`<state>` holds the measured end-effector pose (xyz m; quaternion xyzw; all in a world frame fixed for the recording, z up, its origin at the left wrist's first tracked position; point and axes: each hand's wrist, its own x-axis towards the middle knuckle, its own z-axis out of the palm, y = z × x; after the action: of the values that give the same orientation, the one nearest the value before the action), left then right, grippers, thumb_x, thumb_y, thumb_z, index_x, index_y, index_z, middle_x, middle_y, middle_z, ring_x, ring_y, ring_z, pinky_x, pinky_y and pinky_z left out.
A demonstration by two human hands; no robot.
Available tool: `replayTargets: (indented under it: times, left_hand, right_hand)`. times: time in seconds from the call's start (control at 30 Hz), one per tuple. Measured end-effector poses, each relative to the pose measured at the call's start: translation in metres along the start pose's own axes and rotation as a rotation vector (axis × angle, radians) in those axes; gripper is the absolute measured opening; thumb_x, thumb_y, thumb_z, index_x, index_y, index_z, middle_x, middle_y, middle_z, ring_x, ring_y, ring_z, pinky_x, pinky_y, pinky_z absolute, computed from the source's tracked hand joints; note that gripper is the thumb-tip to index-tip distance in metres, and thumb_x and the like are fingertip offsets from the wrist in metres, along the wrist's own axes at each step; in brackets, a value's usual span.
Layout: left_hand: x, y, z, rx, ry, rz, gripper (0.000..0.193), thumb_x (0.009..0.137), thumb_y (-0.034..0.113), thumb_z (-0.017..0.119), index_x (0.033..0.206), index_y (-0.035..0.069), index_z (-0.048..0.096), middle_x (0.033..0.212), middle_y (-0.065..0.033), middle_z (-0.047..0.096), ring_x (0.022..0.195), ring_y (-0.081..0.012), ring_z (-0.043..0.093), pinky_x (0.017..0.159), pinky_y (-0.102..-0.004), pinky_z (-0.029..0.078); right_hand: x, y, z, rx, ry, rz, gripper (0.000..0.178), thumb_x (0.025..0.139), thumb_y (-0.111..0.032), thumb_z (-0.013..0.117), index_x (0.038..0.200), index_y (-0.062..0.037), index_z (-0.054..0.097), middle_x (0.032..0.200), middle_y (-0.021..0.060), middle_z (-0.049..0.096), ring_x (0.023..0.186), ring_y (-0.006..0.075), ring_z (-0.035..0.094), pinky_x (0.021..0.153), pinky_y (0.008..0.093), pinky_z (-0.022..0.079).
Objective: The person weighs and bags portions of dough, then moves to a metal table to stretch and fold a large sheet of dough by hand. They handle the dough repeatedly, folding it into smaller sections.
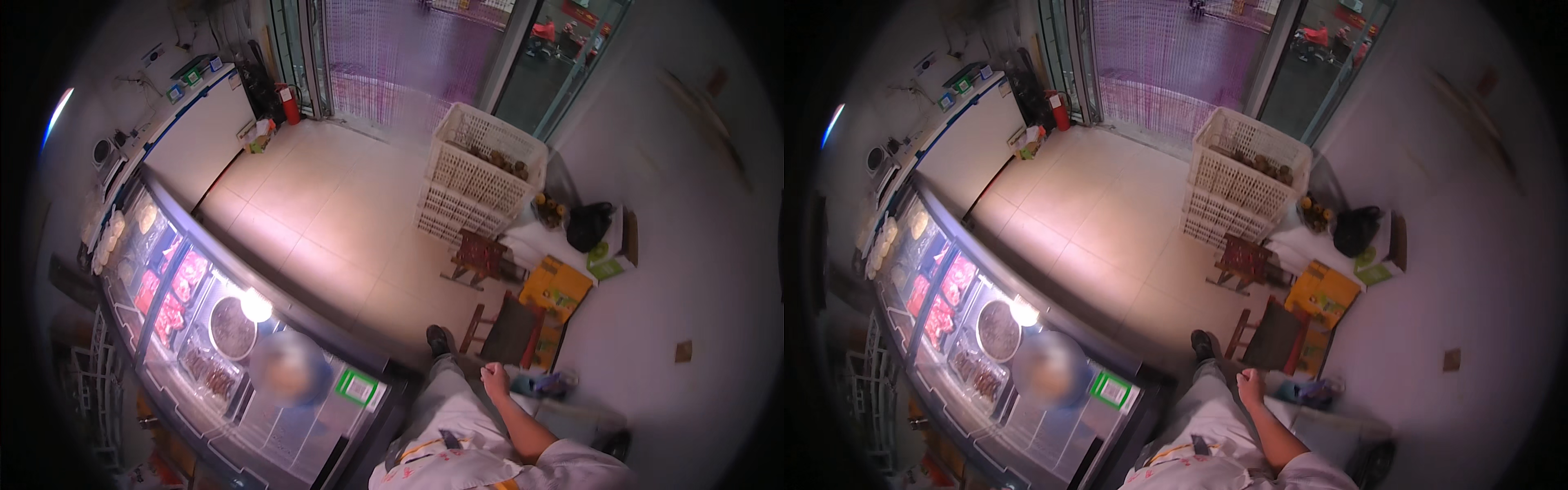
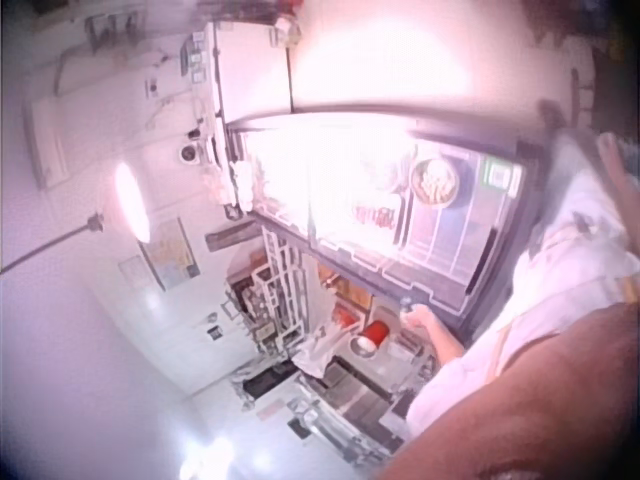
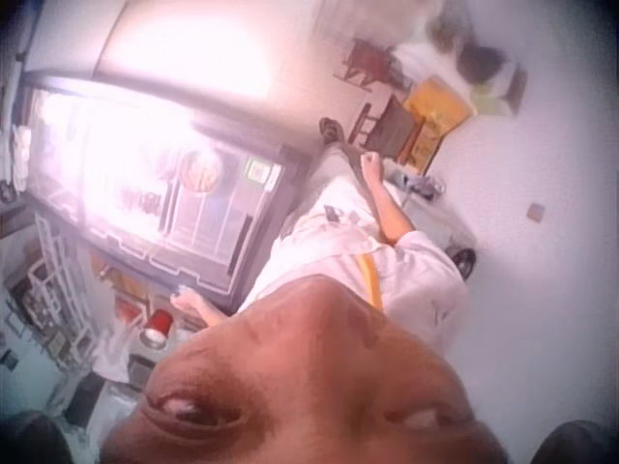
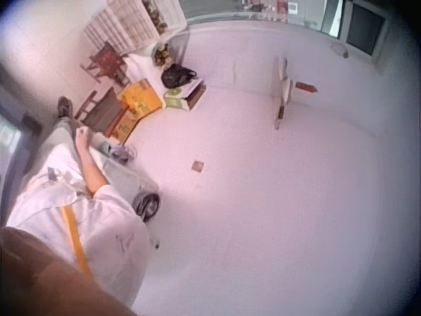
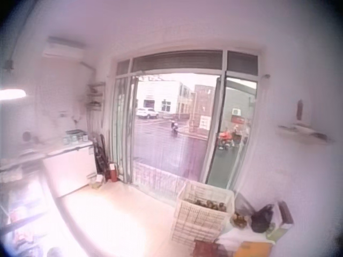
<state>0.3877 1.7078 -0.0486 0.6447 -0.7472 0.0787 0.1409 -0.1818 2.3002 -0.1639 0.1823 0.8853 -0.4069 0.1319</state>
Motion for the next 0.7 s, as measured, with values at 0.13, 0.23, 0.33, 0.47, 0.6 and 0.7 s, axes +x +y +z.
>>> replayTargets:
  times: [0.13,0.23,0.33,0.47,0.6,0.7]
  left_hand:
    - [-0.031,0.3,-0.054,-0.368,-0.087,-0.04,0.019,0.091,0.004,0.073,0.111,0.003,0.073,0.097,-0.0107,0.073,0.084,-0.0257,0.07,0.075,-0.0402,0.057]
    - [-0.07,0.452,-0.046,-0.903,-0.468,-0.134,0.005,0.094,0.0,0.072,0.099,0.0,0.072,0.084,-0.0033,0.071,0.074,-0.0111,0.066,0.072,-0.0258,0.053]
    - [-0.079,0.611,-0.065,-1.068,-0.826,-0.265,0.018,0.103,0.013,0.07,0.102,-0.004,0.074,0.084,-0.0064,0.074,0.071,-0.0116,0.07,0.067,-0.0271,0.056]
    - [-0.077,0.69,-0.06,-0.915,-1.232,-0.19,0.026,0.106,0.022,0.068,0.11,-0.004,0.075,0.086,-0.0062,0.077,0.074,-0.0138,0.075,0.068,-0.0289,0.059]
    - [-0.079,0.698,-0.035,-0.726,-1.167,-0.029,0.023,0.101,0.022,0.073,0.108,0.0,0.077,0.09,-0.009,0.08,0.083,-0.0168,0.079,0.077,-0.0297,0.061]
    - [-0.075,0.706,-0.005,-0.603,-1.14,-0.161,0.023,0.097,0.023,0.074,0.105,0.002,0.078,0.09,-0.0106,0.081,0.086,-0.0175,0.08,0.082,-0.0308,0.061]
  right_hand:
    - [0.143,0.032,-0.005,-0.478,-0.048,-0.086,0.031,0.085,-0.023,0.081,0.105,-0.0039,0.069,0.095,0.0131,0.075,0.097,0.0295,0.074,0.084,0.0435,0.059]
    - [0.193,-0.007,-0.007,-0.572,-0.14,-0.199,0.033,0.079,-0.022,0.086,0.101,-0.0053,0.068,0.097,0.0117,0.076,0.097,0.0289,0.075,0.086,0.0439,0.059]
    - [0.285,-0.083,0.016,-0.339,-0.321,-0.205,0.029,0.083,-0.021,0.082,0.105,-0.0044,0.073,0.099,0.0106,0.079,0.092,0.0239,0.076,0.085,0.0406,0.06]
    - [0.361,-0.151,0.047,-0.358,-0.502,-0.118,0.021,0.087,-0.025,0.074,0.097,-0.0062,0.077,0.096,0.0111,0.079,0.09,0.0256,0.075,0.085,0.04,0.059]
    - [0.411,-0.211,0.095,-0.497,-0.621,-0.225,0.024,0.087,-0.029,0.071,0.097,-0.009,0.078,0.101,0.0171,0.078,0.101,0.0356,0.074,0.091,0.0468,0.058]
    - [0.448,-0.255,0.145,-0.435,-0.765,-0.296,0.019,0.091,-0.019,0.072,0.103,-0.0044,0.074,0.087,0.0047,0.075,0.079,0.015,0.071,0.074,0.0341,0.057]
